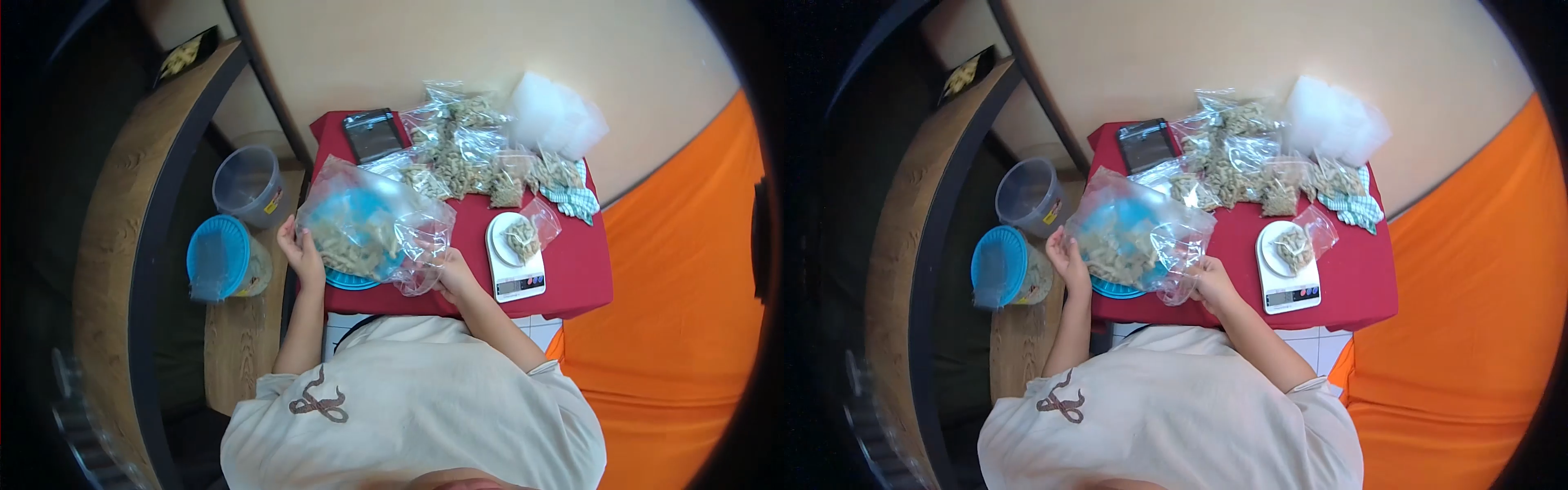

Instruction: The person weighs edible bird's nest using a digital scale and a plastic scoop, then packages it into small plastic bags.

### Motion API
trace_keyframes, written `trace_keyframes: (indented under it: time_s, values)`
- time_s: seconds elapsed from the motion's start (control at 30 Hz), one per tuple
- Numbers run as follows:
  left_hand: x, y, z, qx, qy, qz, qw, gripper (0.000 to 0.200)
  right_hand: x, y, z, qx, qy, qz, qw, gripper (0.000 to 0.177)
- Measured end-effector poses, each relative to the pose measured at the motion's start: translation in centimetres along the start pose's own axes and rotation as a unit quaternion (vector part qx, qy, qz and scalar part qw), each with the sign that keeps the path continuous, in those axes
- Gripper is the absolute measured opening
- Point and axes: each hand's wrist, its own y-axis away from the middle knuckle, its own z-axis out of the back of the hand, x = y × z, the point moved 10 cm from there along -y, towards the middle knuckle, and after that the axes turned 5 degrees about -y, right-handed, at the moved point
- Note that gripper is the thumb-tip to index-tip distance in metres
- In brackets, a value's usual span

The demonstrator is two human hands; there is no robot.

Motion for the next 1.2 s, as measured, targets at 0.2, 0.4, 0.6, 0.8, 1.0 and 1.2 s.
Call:
trace_keyframes:
  time_s: [0.2, 0.4, 0.6, 0.8, 1.0, 1.2]
  values:
    - [-9.7, 3.6, -2.7, 0.062, -0.247, -0.293, 0.921, 0.032, 0.1, 0.9, 0.4, -0.021, -0.012, 0.034, 0.999, 0.008]
    - [-14.5, 8.5, -10.2, 0.321, -0.345, -0.308, 0.826, 0.052, 0.0, 1.2, -0.2, -0.014, 0.046, 0.029, 0.998, 0.009]
    - [-12.5, 10.0, -11.5, 0.291, -0.456, -0.343, 0.768, 0.055, -0.1, 1.1, -1.0, 0.028, 0.039, -0.034, 0.998, 0.015]
    - [-10.8, 11.0, -12.5, 0.313, -0.427, -0.375, 0.761, 0.037, 0.2, -0.2, -0.9, 0.112, 0.087, -0.032, 0.989, 0.023]
    - [-8.7, 10.0, -13.0, 0.397, -0.315, -0.322, 0.8, 0.029, 0.0, -2.4, 0.3, 0.124, 0.196, 0.005, 0.973, 0.019]
    - [-6.0, 8.1, -13.1, 0.47, -0.267, -0.206, 0.816, 0.023, 0.9, -3.1, 0.8, 0.097, 0.285, 0.093, 0.949, 0.023]
